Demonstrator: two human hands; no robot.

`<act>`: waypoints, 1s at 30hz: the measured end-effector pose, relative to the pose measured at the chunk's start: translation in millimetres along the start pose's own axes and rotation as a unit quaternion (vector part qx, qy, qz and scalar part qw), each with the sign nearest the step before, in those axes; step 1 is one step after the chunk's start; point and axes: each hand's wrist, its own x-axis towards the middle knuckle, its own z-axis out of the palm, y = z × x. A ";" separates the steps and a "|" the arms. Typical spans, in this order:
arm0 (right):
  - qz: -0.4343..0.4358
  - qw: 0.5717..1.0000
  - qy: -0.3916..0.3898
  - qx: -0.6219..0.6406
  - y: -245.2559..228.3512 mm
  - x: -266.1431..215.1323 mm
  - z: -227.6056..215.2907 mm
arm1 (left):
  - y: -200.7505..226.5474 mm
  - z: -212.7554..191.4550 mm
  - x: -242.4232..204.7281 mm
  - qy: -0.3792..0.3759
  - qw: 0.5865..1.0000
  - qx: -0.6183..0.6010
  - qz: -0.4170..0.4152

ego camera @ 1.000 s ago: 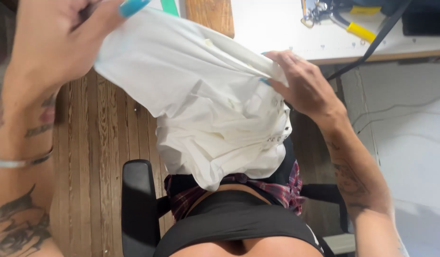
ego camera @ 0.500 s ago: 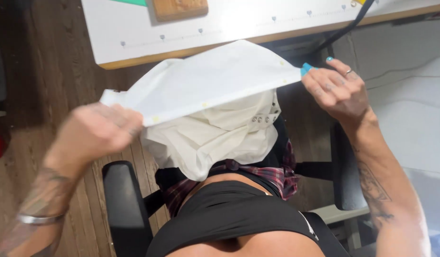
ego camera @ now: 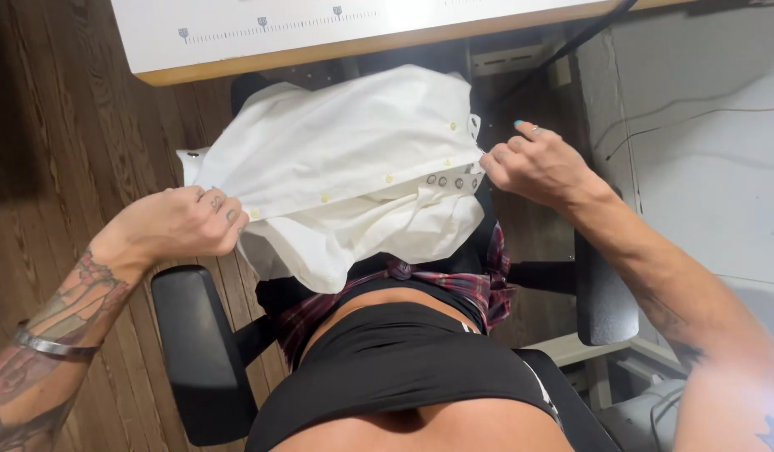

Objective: Cutting a strip of material from a white leather garment using scissors.

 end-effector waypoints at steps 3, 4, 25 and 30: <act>0.069 0.993 -0.093 0.009 6.2 -8.8 0.0 | -5.5 3.2 0.5 0.011 1.000 0.004 0.003; 0.103 0.984 -0.145 0.007 8.5 -11.5 -3.0 | -5.8 4.8 -0.1 0.007 1.000 0.015 0.012; 0.153 0.977 0.058 0.134 -51.3 54.0 -41.8 | -3.1 4.6 -8.7 0.033 0.999 0.008 -0.023; 0.181 0.968 0.143 0.098 -125.6 84.5 4.7 | -4.1 5.0 -7.1 0.052 0.998 0.019 -0.030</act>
